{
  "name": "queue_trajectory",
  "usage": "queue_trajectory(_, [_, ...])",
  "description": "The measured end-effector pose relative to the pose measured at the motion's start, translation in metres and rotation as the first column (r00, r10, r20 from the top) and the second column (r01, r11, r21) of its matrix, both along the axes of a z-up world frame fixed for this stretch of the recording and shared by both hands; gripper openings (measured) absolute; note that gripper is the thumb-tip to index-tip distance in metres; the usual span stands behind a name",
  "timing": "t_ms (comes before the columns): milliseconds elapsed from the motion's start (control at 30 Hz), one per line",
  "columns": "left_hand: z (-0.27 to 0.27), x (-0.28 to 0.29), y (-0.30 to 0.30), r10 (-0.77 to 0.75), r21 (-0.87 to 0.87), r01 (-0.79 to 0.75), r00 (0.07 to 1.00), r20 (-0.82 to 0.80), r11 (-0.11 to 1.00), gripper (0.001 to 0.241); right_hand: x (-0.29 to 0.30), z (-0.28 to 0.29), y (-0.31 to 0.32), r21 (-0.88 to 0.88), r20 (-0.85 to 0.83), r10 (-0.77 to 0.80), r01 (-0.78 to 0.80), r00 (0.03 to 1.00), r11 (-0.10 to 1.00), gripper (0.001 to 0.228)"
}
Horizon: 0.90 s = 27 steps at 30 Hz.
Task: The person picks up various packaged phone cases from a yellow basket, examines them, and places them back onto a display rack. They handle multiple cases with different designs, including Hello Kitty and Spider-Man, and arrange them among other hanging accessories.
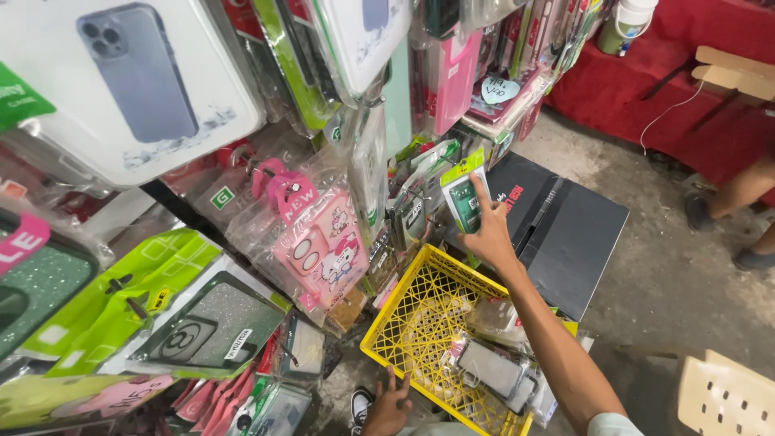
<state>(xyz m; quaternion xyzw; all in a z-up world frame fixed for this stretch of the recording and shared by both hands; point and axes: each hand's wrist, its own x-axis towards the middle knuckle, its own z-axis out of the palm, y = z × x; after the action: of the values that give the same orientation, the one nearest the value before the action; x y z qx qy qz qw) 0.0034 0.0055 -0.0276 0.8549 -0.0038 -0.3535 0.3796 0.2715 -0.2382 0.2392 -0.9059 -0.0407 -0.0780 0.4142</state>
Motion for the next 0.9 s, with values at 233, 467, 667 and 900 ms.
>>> queue_trajectory(233, [-0.027,-0.003,-0.003,0.02,0.01,-0.021,1.0,0.023,1.0,0.068,0.015,-0.012,0.008,-0.029,0.004,0.009,-0.009,1.0,1.0,0.127])
queue_trajectory(467, [-0.035,-0.002,0.005,0.02,-0.12,-0.011,0.997,0.073,0.993,0.063,0.048,-0.03,0.031,-0.054,0.025,0.023,-0.021,0.999,0.998,0.132])
queue_trajectory(667, [-0.002,-0.001,-0.001,0.061,-0.095,-0.061,0.998,-0.009,0.994,0.061,0.05,-0.041,0.037,-0.06,0.207,0.087,-0.076,0.974,0.995,0.135])
queue_trajectory(900, [-0.033,-0.006,-0.003,0.06,-0.074,-0.053,0.993,0.103,0.996,0.064,0.029,-0.068,0.021,0.118,0.141,0.011,-0.028,0.99,0.993,0.11])
